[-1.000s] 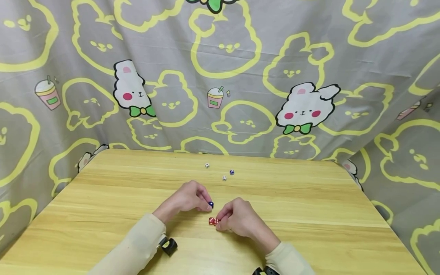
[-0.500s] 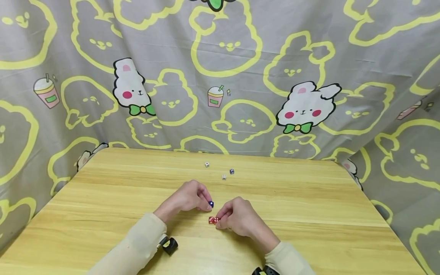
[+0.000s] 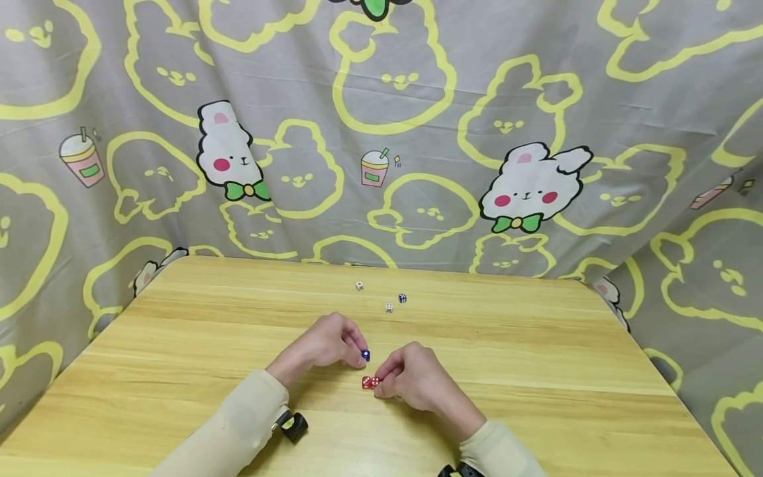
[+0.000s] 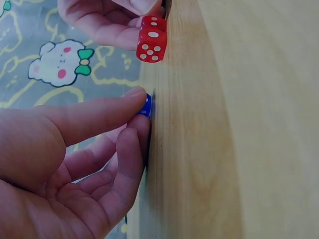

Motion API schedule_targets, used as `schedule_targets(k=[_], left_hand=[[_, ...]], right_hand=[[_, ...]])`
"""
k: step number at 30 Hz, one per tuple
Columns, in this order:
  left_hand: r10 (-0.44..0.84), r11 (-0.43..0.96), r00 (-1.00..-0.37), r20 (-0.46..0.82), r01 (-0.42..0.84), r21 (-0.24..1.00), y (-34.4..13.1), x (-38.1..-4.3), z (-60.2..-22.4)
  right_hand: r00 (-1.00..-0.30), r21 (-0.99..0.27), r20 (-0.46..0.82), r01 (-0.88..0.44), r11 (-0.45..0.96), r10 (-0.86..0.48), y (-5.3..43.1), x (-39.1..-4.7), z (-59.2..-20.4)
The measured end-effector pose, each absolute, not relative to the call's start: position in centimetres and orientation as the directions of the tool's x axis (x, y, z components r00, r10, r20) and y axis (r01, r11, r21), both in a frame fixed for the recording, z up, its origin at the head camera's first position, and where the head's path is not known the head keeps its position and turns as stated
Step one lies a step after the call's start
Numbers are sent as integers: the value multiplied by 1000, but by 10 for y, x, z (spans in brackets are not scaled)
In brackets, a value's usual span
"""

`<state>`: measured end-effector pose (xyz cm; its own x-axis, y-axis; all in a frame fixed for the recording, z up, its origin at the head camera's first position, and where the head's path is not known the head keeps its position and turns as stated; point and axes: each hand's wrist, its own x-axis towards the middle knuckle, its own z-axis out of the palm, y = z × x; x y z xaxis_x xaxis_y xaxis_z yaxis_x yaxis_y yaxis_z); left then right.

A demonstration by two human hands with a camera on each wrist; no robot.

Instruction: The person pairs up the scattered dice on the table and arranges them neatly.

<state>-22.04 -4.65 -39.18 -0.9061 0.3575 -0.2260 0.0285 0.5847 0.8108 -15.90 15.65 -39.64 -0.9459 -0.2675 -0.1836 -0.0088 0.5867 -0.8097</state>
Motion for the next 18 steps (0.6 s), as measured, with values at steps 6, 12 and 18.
schedule_targets(k=[6,12,18], left_hand=[[357,570,-905,-230,16,821,-47,-220,-391],[354,581,-905,-237,14,813,-47,-219,-391],[353,578,-904,-243,7,816,-47,-219,-390]], right_hand=[[-943,-814,-188,-7,581,-274,158,-160,-396],[-941,-820,-194,-1,572,-279,158,-160,-395],[-940,-821,-194,-2,571,-282,158,-160,-395]])
